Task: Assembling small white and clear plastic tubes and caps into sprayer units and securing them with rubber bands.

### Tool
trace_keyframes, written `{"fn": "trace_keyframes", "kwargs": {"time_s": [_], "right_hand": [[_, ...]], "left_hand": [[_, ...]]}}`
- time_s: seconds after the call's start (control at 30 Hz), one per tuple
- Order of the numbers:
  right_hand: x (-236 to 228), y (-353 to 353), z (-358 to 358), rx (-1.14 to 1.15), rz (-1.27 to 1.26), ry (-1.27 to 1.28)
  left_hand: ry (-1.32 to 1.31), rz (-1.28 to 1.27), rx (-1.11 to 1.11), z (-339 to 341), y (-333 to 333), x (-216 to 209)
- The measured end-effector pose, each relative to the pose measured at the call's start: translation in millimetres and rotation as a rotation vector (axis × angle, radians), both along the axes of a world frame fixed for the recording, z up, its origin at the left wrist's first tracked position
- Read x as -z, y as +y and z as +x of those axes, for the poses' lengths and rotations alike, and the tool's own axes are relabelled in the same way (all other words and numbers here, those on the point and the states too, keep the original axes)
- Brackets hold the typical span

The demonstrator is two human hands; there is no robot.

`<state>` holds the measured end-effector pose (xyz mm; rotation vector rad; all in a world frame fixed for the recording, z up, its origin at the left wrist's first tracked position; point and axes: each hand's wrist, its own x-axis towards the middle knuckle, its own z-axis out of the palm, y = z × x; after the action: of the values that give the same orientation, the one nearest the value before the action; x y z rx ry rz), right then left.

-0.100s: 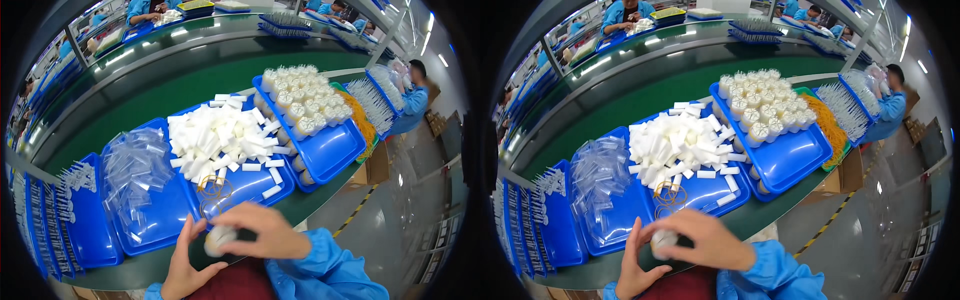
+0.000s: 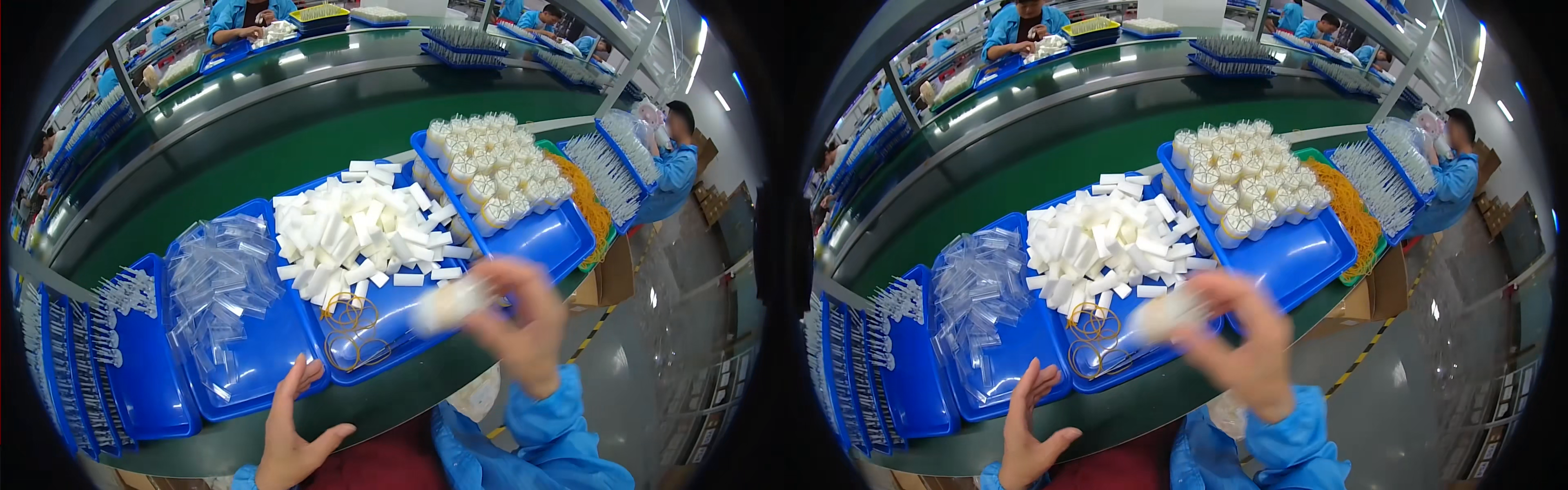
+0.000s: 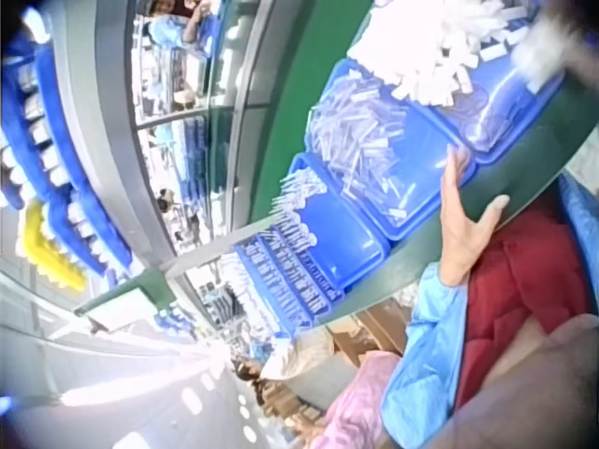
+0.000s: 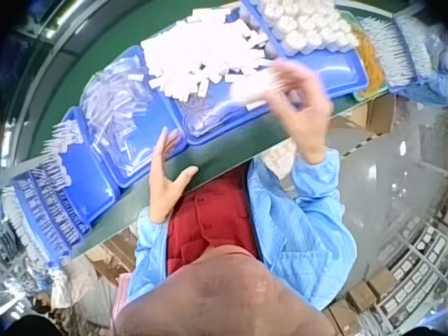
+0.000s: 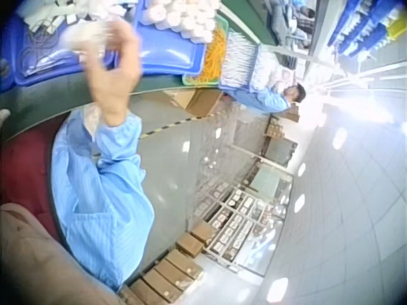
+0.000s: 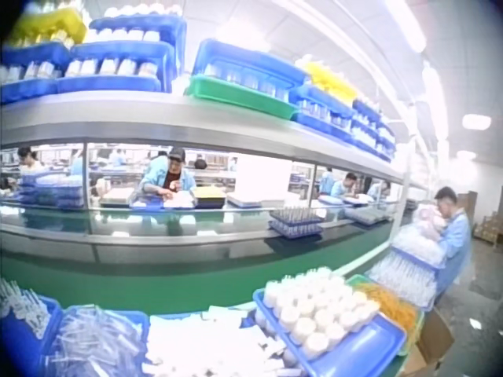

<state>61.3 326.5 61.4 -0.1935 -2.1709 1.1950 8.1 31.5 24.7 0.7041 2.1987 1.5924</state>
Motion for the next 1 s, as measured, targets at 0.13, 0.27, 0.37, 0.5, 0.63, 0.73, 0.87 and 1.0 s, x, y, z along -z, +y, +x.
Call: {"fn": "trace_keyframes", "kwargs": {"time_s": [0.13,0.27,0.37,0.5,0.63,0.73,0.87,1.0], "right_hand": [[2.3,100.5,10.4,0.604,0.285,0.078],[20.8,174.7,12.9,0.730,0.382,-0.093],[32.5,203.0,8.6,0.752,0.419,-0.145],[39.1,211.6,3.7,0.760,0.463,-0.213],[48.3,221.6,11.8,0.703,0.507,-0.166],[44.8,195.8,9.2,0.665,0.393,-0.037],[23.7,92.5,3.7,0.508,0.276,0.140],[30.3,-34.4,-33.9,-0.104,0.414,-0.048]], "left_hand": [[-0.085,0.008,-0.058,-2.3,-9.7,11.8],[-0.014,-0.034,-0.049,-1.9,-10.8,13.3],[0.011,-0.057,-0.030,-1.5,-9.7,10.0],[0.082,-0.075,-0.034,-0.6,-5.4,7.6],[0.080,-0.112,0.054,-4.9,-19.6,15.8],[0.137,-0.092,-0.026,-1.2,-37.8,24.2],[0.034,0.000,-0.145,-6.3,-39.6,13.2],[0.005,0.093,-0.237,-7.1,-57.3,17.4]]}}
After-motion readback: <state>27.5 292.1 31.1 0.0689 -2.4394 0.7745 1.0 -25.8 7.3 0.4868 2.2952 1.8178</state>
